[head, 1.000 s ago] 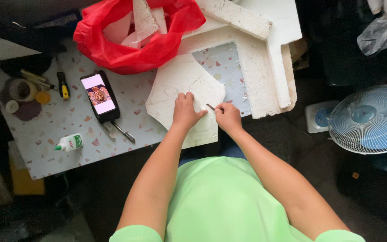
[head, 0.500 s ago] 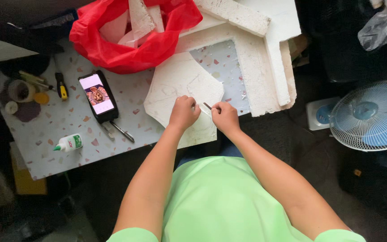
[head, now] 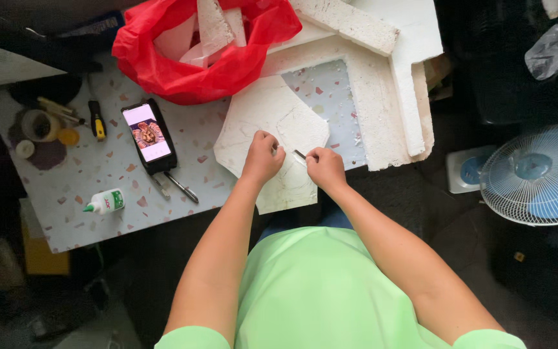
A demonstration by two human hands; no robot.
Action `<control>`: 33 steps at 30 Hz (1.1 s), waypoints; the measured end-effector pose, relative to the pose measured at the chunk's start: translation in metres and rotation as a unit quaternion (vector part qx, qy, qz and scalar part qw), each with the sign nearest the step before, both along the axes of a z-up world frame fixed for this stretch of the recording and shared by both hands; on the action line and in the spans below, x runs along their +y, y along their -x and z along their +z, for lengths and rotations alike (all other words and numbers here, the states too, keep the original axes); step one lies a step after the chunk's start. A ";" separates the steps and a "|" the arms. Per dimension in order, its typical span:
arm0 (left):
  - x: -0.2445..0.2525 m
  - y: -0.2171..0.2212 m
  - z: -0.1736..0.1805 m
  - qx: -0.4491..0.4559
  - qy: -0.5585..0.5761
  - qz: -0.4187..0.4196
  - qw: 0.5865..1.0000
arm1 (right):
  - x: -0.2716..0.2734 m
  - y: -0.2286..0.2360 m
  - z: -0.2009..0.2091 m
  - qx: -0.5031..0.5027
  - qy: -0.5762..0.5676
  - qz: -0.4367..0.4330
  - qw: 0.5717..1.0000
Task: The person uses a small sharp tool to engrave lines into a piece of white foam board, following a faint sketch and then removing small pieces of foam with the tool.
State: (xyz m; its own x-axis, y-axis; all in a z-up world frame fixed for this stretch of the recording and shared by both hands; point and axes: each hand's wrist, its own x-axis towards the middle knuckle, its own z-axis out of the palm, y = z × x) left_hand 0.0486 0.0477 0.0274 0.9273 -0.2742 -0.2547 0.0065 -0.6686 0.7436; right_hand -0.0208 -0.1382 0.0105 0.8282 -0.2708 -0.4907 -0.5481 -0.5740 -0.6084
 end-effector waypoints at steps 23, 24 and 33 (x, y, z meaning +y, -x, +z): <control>0.006 -0.010 -0.008 0.031 0.011 0.000 0.999 | -0.005 -0.043 0.023 -0.073 -0.031 0.040 0.996; 0.006 -0.010 -0.009 0.025 0.012 -0.001 1.000 | -0.004 -0.048 0.023 -0.081 -0.026 0.051 0.995; 0.005 -0.010 -0.004 0.032 0.026 0.015 0.999 | -0.005 -0.059 0.001 -0.067 -0.001 0.084 0.994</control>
